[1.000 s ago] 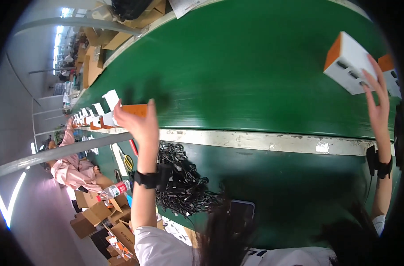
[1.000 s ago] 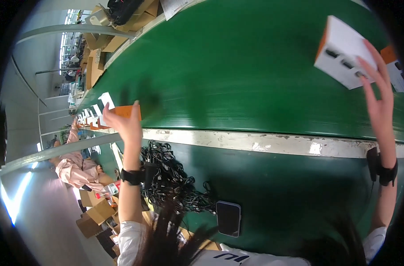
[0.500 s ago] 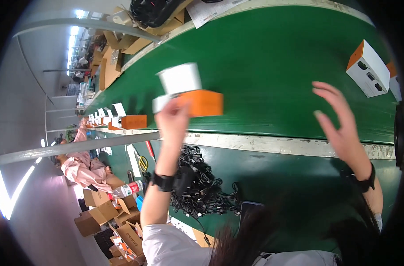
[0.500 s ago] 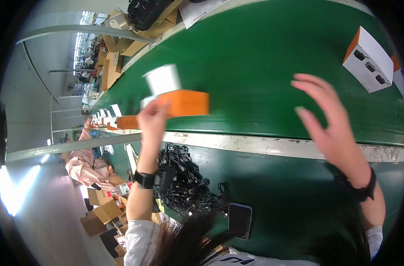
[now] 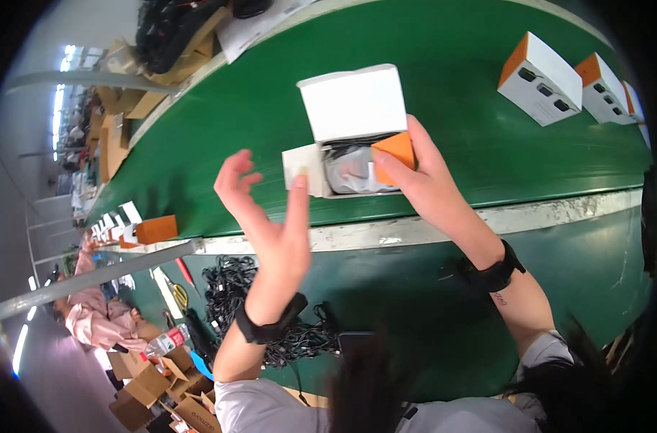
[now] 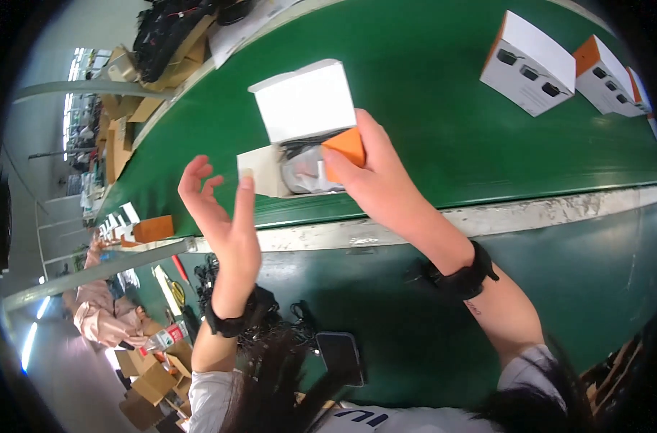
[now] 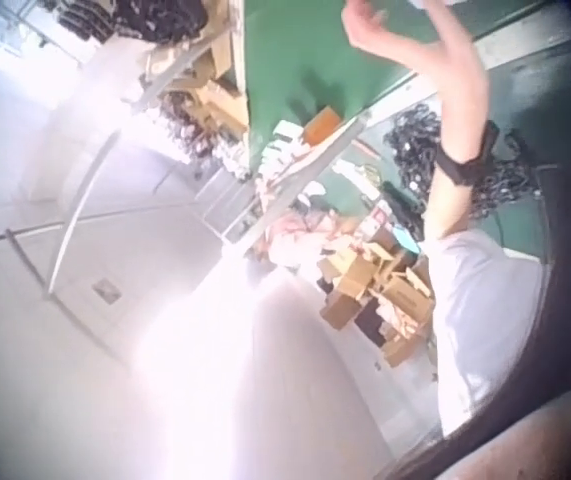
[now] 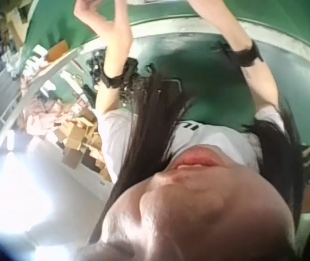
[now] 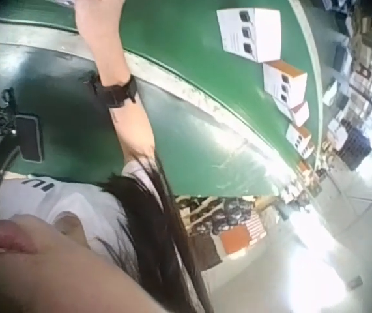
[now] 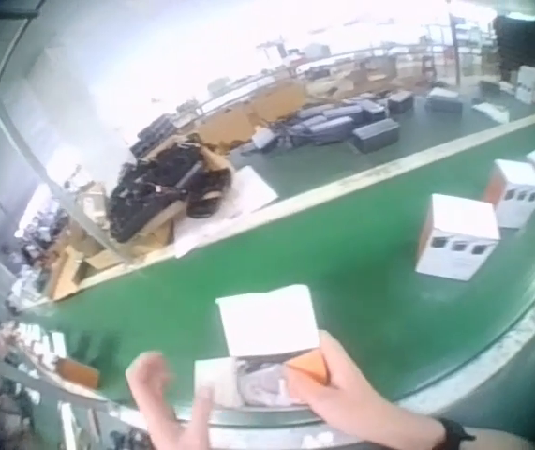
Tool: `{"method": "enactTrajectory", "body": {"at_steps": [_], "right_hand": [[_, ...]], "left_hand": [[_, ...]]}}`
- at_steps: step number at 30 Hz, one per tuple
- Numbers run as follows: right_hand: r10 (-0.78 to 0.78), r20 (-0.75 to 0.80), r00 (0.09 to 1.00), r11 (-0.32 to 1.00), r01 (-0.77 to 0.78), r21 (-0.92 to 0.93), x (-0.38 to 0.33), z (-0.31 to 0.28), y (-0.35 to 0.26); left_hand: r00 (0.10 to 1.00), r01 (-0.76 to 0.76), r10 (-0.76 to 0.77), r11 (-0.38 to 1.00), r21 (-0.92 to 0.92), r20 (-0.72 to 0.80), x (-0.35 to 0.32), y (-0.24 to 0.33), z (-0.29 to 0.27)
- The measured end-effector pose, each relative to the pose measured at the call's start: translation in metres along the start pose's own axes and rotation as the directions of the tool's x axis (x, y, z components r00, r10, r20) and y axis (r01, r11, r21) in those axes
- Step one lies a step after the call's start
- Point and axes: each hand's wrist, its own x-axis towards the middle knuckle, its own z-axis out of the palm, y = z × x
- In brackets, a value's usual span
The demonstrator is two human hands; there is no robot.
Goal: Packaging small electronic components or products into white and orange boxes on an industrial assembly line.
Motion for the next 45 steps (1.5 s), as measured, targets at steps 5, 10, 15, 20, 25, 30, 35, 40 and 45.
{"method": "enactTrajectory", "body": {"at_steps": [5,10,15,20,25,30,35,40,45], "right_hand": [[0.089,-0.022,0.996,0.996,-0.090,-0.016,-0.004,-0.011,-0.004],[-0.133,0.061,0.989,0.980,0.141,-0.139,-0.005,-0.021,-0.009],[-0.319,0.375,0.870,0.829,0.448,-0.335,0.003,-0.054,-0.006],[-0.131,0.485,0.864,0.774,0.395,-0.494,0.003,-0.069,-0.042],[-0.129,0.514,0.848,0.748,0.423,-0.511,-0.005,-0.073,-0.052],[-0.378,0.437,0.816,0.624,0.573,-0.531,-0.016,-0.075,-0.020],[-0.336,0.501,0.798,0.344,0.599,-0.723,-0.028,-0.081,-0.029],[-0.457,0.496,0.738,0.423,0.671,-0.609,-0.018,-0.096,-0.009],[-0.544,0.491,0.680,0.370,0.720,-0.588,-0.021,-0.103,-0.002]], "left_hand": [[0.954,0.094,-0.014,0.962,-0.256,0.298,-0.015,0.000,0.026],[0.918,-0.190,0.159,0.981,0.049,0.362,-0.019,0.000,0.030],[0.989,0.145,-0.134,0.770,-0.622,0.065,-0.011,0.006,0.050],[0.803,-0.202,0.319,0.940,-0.274,0.503,-0.001,-0.013,0.035],[0.809,-0.278,0.368,0.927,-0.253,0.459,-0.002,-0.008,0.047],[0.766,-0.510,0.459,0.860,-0.009,0.450,-0.007,0.001,0.052],[0.789,-0.498,0.504,0.859,-0.115,0.350,-0.026,-0.002,0.062],[0.778,-0.542,0.561,0.827,-0.150,0.282,-0.025,-0.003,0.071],[0.785,-0.507,0.526,0.849,-0.148,0.326,-0.026,0.001,0.077]]}}
